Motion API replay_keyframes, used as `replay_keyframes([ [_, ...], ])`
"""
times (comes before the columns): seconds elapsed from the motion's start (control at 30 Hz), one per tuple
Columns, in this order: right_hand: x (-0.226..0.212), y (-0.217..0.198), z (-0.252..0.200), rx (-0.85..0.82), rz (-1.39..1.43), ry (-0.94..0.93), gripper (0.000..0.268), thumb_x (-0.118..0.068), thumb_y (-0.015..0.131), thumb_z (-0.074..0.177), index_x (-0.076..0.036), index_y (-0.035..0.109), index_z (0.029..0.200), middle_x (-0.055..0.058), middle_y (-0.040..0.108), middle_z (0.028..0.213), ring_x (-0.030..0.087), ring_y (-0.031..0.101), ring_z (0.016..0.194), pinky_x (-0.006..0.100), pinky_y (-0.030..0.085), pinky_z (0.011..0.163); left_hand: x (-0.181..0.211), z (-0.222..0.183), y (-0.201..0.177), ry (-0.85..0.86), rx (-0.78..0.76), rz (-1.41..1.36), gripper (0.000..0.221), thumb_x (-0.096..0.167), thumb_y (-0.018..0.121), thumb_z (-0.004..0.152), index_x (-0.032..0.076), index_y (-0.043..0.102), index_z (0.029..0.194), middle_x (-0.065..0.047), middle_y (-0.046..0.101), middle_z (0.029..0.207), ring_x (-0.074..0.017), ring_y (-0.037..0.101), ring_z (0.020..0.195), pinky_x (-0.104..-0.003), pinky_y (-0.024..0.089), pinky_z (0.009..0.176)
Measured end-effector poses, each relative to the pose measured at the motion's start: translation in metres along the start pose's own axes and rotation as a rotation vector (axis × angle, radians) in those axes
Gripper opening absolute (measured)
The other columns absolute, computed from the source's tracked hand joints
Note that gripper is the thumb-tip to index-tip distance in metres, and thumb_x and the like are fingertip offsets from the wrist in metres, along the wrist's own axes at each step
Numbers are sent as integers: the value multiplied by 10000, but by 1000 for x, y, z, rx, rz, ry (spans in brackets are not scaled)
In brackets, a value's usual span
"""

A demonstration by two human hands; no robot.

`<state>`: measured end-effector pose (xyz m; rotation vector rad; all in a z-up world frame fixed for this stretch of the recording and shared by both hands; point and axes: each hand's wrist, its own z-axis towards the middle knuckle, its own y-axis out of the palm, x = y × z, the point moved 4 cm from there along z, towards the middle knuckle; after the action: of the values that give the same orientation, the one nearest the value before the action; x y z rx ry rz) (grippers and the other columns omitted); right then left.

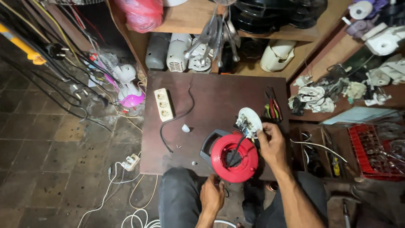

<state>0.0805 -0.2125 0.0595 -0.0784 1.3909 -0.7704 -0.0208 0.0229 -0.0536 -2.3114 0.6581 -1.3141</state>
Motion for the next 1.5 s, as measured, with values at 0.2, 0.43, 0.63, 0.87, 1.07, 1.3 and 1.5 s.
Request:
replay_keyframes([
  [0.2, 4, -21, -30, -80, 85, 70, 224, -223, 605, 954, -84, 638, 1127, 44, 672, 1069, 163, 620, 991, 295, 490, 845, -14, 12, 19, -81, -5, -74, 217, 381, 539, 911, 166, 564, 893, -75, 753, 922, -357, 664, 964, -448, 474, 801],
  [0.43, 24, -36, -40, 17, 75, 41, 214, -185, 616, 952, -67, 620, 1130, 63, 663, 1070, 195, 599, 993, 327, 468, 895, -23, 23, 31, 0, 25, -52, 202, 270, 444, 950, 119, 567, 1007, -181, 708, 1069, -450, 611, 1060, -531, 459, 861],
  [0.63, 62, -16, -55, 47, 259, 135, 285, -221, 589, 965, -48, 560, 1190, 86, 623, 1061, 150, 570, 903, 282, 468, 767, -32, 24, 42, 7, 31, -108, 239, 303, 481, 953, 86, 575, 984, -220, 691, 1057, -462, 609, 1046, -536, 457, 852],
  [0.87, 94, 14, -69, 177, 795, 404, 270, -170, 542, 974, -86, 463, 1218, 123, 542, 1267, 250, 573, 1183, 575, 526, 1010, -43, 21, 50, -5, 98, -416, 271, 386, 539, 904, 115, 547, 908, -63, 613, 864, -227, 579, 845, -398, 447, 779],
  [1.07, 95, 19, -71, 174, 768, 317, 334, -217, 549, 971, -49, 419, 1229, 170, 500, 1302, 299, 554, 1225, 576, 527, 1021, -31, 12, 42, -48, 41, -608, 137, 212, 613, 902, 128, 534, 827, -5, 539, 788, -139, 491, 783, -307, 433, 765],
  [1.3, 83, 26, -77, 123, 693, 246, 281, -195, 511, 997, -48, 401, 1209, 163, 501, 1318, 257, 528, 1239, 522, 533, 1028, -48, 25, 50, 7, 100, -535, 184, 92, 693, 763, 123, 544, 660, 18, 523, 666, -123, 479, 671, -297, 415, 655],
  [1.5, 71, 21, -74, 106, 695, 254, 320, -201, 522, 986, -13, 416, 1223, 200, 492, 1300, 296, 540, 1223, 525, 552, 1013, -45, 19, 47, -79, 68, -511, 193, 167, 686, 789, 134, 508, 723, 14, 484, 685, -136, 442, 674, -326, 395, 634],
])
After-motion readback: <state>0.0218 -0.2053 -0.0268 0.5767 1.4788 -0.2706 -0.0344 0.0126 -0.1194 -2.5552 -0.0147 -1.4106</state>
